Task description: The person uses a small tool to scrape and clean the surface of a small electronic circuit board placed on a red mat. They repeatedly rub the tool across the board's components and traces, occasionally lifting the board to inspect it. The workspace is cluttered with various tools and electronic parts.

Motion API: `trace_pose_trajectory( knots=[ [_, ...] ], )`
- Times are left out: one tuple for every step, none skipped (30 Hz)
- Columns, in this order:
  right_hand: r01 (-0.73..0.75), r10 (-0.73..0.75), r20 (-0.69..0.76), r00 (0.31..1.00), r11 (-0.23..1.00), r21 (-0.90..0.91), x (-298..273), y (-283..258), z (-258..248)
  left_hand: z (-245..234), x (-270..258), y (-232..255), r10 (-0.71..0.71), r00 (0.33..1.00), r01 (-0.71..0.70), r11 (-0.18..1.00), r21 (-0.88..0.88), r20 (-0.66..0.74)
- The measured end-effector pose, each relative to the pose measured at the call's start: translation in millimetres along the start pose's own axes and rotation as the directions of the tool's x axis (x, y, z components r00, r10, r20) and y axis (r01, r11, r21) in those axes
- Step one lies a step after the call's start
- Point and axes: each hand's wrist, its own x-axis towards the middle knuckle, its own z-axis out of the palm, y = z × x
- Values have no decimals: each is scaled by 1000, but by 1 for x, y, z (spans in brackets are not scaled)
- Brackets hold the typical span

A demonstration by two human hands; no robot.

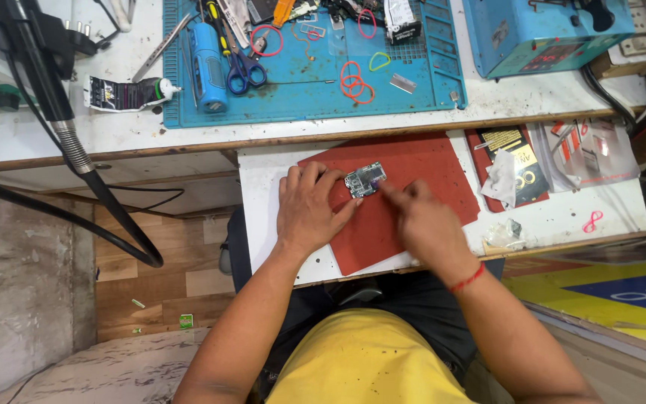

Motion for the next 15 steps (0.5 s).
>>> trace_pose_trajectory(
  knots=[
    [-39,39,3,999,999,-11,1,1,-1,1,1,1,-6,1000,6,1000,-6,9],
    [-78,79,6,997,997,-22,3,0,-1,1,0,2,-12,1000,12,1000,-12,17],
    [-109,109,9,994,994,-30,7,-1,0,0,1,0,-23,1000,23,1000,-11,21],
    [-90,92,36,995,995,-47,9,-1,0,-1,4,-1,-9,1000,9,1000,-6,5],
    [-80,85,72,994,995,-62,5,-2,3,0,2,-2,1,1000,-1,1000,-3,2],
    [-70,78,109,991,995,-75,0,-1,4,1,-1,-3,11,1000,-11,1000,0,-1],
    [-90,94,46,995,992,-86,-1,3,6,3,-2,-4,20,1000,-20,1000,0,-13],
    [-110,108,-18,994,989,-95,-1,5,8,2,-6,-3,28,999,-28,1000,-1,-25],
    [-115,104,-104,989,988,-105,8,8,8,2,0,-4,50,997,-49,999,9,-61],
    [-51,43,-86,995,994,-95,7,8,9,2,4,-1,42,998,-42,999,-2,-51],
    [16,-21,-56,998,997,-76,-4,1,15,0,2,0,23,999,-24,1000,-7,-32],
    [83,-85,-26,996,995,-57,-6,-2,18,-2,3,1,5,1000,-5,1000,-12,-13],
    [54,-56,-58,997,998,-40,-7,-1,20,-2,1,1,2,1000,-2,1000,-10,-7],
    [25,-26,-89,996,999,-21,-7,2,19,-2,0,0,-1,1000,1,1000,-9,-1],
    [-4,4,-119,993,1000,-4,-5,4,18,-1,1,1,-3,1000,3,1000,-10,3]
  ],
)
